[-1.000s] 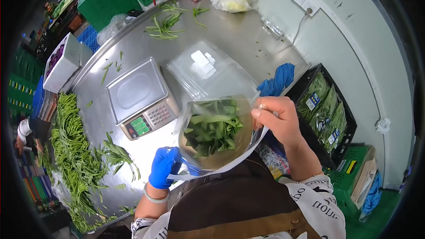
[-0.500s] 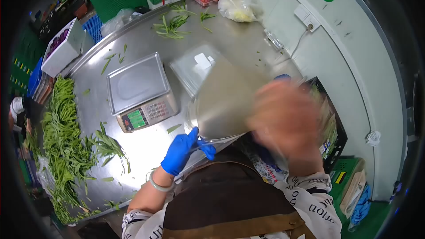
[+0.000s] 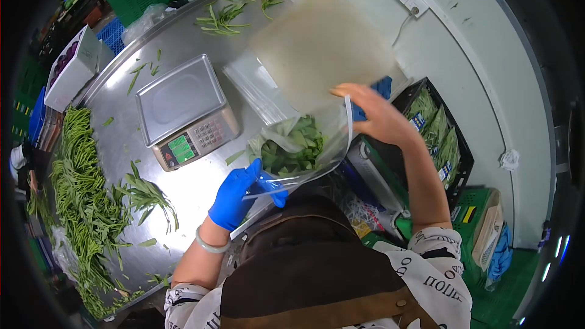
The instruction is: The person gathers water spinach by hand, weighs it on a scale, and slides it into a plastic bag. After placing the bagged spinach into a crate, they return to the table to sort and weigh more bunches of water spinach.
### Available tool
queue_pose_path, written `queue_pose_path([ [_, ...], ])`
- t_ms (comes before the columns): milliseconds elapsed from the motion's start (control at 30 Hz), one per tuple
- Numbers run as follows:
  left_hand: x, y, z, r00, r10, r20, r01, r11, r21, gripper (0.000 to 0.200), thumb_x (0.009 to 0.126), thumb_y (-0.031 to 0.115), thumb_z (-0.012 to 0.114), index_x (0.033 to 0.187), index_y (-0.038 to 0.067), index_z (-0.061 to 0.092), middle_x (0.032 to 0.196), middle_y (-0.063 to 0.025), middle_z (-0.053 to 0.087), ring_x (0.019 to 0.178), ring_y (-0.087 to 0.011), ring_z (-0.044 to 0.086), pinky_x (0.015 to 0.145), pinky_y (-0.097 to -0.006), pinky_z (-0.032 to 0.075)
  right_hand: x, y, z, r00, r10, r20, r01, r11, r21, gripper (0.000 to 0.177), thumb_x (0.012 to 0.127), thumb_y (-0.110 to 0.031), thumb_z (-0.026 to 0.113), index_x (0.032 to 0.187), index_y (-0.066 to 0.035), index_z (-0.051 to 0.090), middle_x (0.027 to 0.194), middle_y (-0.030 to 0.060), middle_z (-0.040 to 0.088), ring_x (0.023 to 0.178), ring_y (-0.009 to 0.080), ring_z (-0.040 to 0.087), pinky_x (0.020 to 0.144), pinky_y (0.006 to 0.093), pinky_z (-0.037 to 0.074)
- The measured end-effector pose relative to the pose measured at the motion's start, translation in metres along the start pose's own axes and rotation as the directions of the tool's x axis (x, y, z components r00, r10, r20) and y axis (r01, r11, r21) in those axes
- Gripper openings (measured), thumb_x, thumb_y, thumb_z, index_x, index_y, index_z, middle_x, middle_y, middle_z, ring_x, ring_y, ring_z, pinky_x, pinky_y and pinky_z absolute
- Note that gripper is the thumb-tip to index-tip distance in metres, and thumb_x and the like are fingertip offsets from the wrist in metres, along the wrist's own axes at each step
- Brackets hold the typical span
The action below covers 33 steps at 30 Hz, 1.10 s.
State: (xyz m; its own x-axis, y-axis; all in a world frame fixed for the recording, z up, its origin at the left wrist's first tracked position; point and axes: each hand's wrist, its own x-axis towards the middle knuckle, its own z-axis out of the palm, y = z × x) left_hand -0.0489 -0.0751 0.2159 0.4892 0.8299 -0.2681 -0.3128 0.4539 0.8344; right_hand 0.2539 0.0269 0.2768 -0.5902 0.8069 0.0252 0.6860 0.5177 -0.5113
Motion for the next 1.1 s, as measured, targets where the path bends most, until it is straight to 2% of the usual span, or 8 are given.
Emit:
queue_pose_path([
  [100,0.011,-0.029,-0.038,0.993,-0.025,-0.116,0.059,0.951,0.305,0.059,0.100,0.039,0.034,0.075,-0.004,0.066,0.076,-0.0167,0.067,0.081,-0.0257,0.064,0.086,-0.0343,0.046,0.019,0.011,0.036,0.999,-0.051,0.004,0.044,0.896,0.442,0.043,0.075,-0.009,0.070,0.117,-0.005,0.059,0.117,0.0084,0.060,0.111,0.0228,0.053,0.097,0.0351,0.039],
  [167,0.025,0.003,-0.027,0.997,0.022,0.078,-0.016,0.997,-0.072,0.055,0.100,0.038,0.036,0.082,-0.005,0.065,0.082,-0.0158,0.067,0.086,-0.0251,0.063,0.089,-0.0362,0.045,0.041,0.017,0.045,0.999,0.038,-0.015,-0.023,0.808,0.588,0.033,0.078,-0.010,0.068,0.110,-0.003,0.063,0.109,0.0075,0.064,0.104,0.0198,0.057,0.094,0.0322,0.041],
  [233,0.042,0.012,-0.043,0.939,0.244,-0.245,-0.246,0.969,0.021,0.042,0.099,0.033,0.040,0.096,-0.003,0.061,0.088,-0.0143,0.064,0.082,-0.0235,0.061,0.081,-0.0347,0.047,0.058,0.019,0.050,0.952,0.306,-0.029,-0.194,0.673,0.714,0.022,0.081,-0.010,0.065,0.101,-0.001,0.065,0.102,0.0080,0.065,0.100,0.0184,0.059,0.091,0.0300,0.042],
  [333,0.018,0.039,-0.025,0.781,0.397,-0.482,-0.466,0.884,-0.027,0.032,0.096,0.028,0.050,0.098,0.000,0.064,0.086,-0.0082,0.066,0.082,-0.0171,0.063,0.080,-0.0287,0.047,0.045,0.008,0.038,0.908,0.282,-0.309,0.094,0.583,0.807,0.015,0.087,-0.008,0.062,0.099,0.000,0.068,0.095,0.0044,0.068,0.098,0.0130,0.059,0.090,0.0255,0.043],
  [467,-0.048,-0.029,0.001,0.882,0.281,-0.379,-0.115,0.907,0.405,0.033,0.094,0.024,0.051,0.105,-0.005,0.063,0.093,-0.0099,0.067,0.089,-0.0161,0.063,0.084,-0.0300,0.047,-0.032,0.026,0.041,0.821,-0.332,-0.464,0.537,0.725,0.432,0.015,0.079,-0.002,0.065,0.093,-0.003,0.070,0.100,0.0098,0.067,0.107,0.0252,0.058,0.095,0.0353,0.042],
  [667,-0.056,-0.286,0.021,0.815,-0.395,-0.424,0.352,0.919,-0.179,0.037,0.095,0.027,0.050,0.113,-0.004,0.059,0.105,-0.0121,0.065,0.095,-0.0197,0.061,0.087,-0.0319,0.047,-0.178,0.107,0.215,0.973,0.198,-0.115,-0.134,0.900,0.415,0.014,0.072,-0.011,0.072,0.086,-0.013,0.074,0.120,0.0054,0.060,0.120,0.0275,0.046,0.100,0.0395,0.036],
  [867,-0.057,-0.340,0.049,0.749,-0.440,-0.496,0.150,0.842,-0.519,0.030,0.093,0.019,0.048,0.110,-0.003,0.060,0.106,-0.0139,0.064,0.093,-0.0232,0.062,0.087,-0.0341,0.048,-0.223,0.110,0.245,0.976,0.215,-0.043,-0.211,0.973,0.091,0.022,0.075,-0.007,0.065,0.096,-0.009,0.070,0.114,0.0065,0.061,0.110,0.0295,0.051,0.093,0.0391,0.040],
  [1100,-0.064,-0.354,0.049,0.782,-0.283,-0.556,0.097,0.936,-0.339,0.020,0.090,0.016,0.051,0.102,0.003,0.060,0.088,-0.0084,0.064,0.080,-0.0209,0.061,0.078,-0.0348,0.049,-0.189,0.005,0.275,0.910,-0.405,0.086,0.394,0.910,0.127,0.012,0.074,-0.009,0.061,0.086,-0.007,0.060,0.090,0.0057,0.058,0.090,0.0244,0.054,0.081,0.0355,0.043],
])
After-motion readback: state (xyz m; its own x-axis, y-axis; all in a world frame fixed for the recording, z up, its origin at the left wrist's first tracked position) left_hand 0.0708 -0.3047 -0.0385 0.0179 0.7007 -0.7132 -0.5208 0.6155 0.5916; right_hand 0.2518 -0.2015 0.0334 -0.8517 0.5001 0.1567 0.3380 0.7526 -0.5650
